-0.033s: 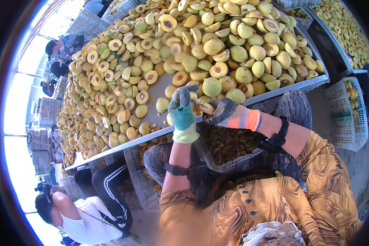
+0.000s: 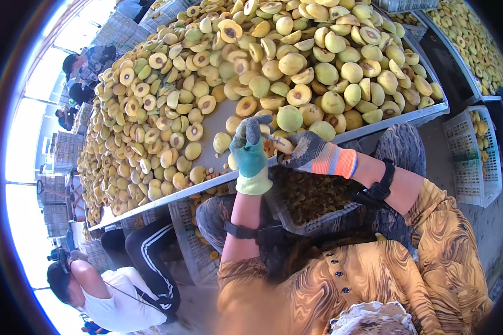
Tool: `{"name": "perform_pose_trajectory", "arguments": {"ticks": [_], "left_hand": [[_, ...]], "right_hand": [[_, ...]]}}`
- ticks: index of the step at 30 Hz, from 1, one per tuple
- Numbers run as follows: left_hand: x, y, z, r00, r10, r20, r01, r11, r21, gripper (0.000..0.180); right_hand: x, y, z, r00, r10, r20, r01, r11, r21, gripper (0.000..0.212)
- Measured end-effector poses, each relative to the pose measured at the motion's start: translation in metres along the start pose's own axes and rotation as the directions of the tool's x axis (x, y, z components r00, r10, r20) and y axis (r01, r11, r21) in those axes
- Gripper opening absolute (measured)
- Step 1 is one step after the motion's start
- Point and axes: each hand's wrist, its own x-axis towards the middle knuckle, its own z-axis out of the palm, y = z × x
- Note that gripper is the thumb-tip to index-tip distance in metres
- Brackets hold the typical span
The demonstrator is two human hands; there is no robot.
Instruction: The person processes fruit on a large table, picking up individual pieces, removing the pits using a small tool, and placing the pitted fruit into a basket.
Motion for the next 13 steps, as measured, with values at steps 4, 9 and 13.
{"name": "perform_pose_trajectory", "arguments": {"ticks": [4, 9, 13], "left_hand": [[0.002, 0.000, -0.004, 1.000, 0.005, -0.003, -0.005, 0.998, 0.061, 0.045], [-0.006, 0.007, 0.002, 0.997, 0.050, -0.063, -0.035, 0.975, 0.221, 0.032], [-0.007, 0.019, 0.002, 0.989, 0.081, 0.124, -0.137, 0.819, 0.557, 0.025]], "right_hand": [[0.004, 0.011, -0.004, 1.000, 0.023, 0.004, -0.021, 0.965, -0.260, 0.027], [0.002, 0.022, 0.003, 0.995, -0.064, 0.072, 0.086, 0.926, -0.368, 0.020], [0.002, 0.018, -0.002, 0.981, -0.101, 0.166, 0.153, 0.928, -0.340, 0.023]]}}
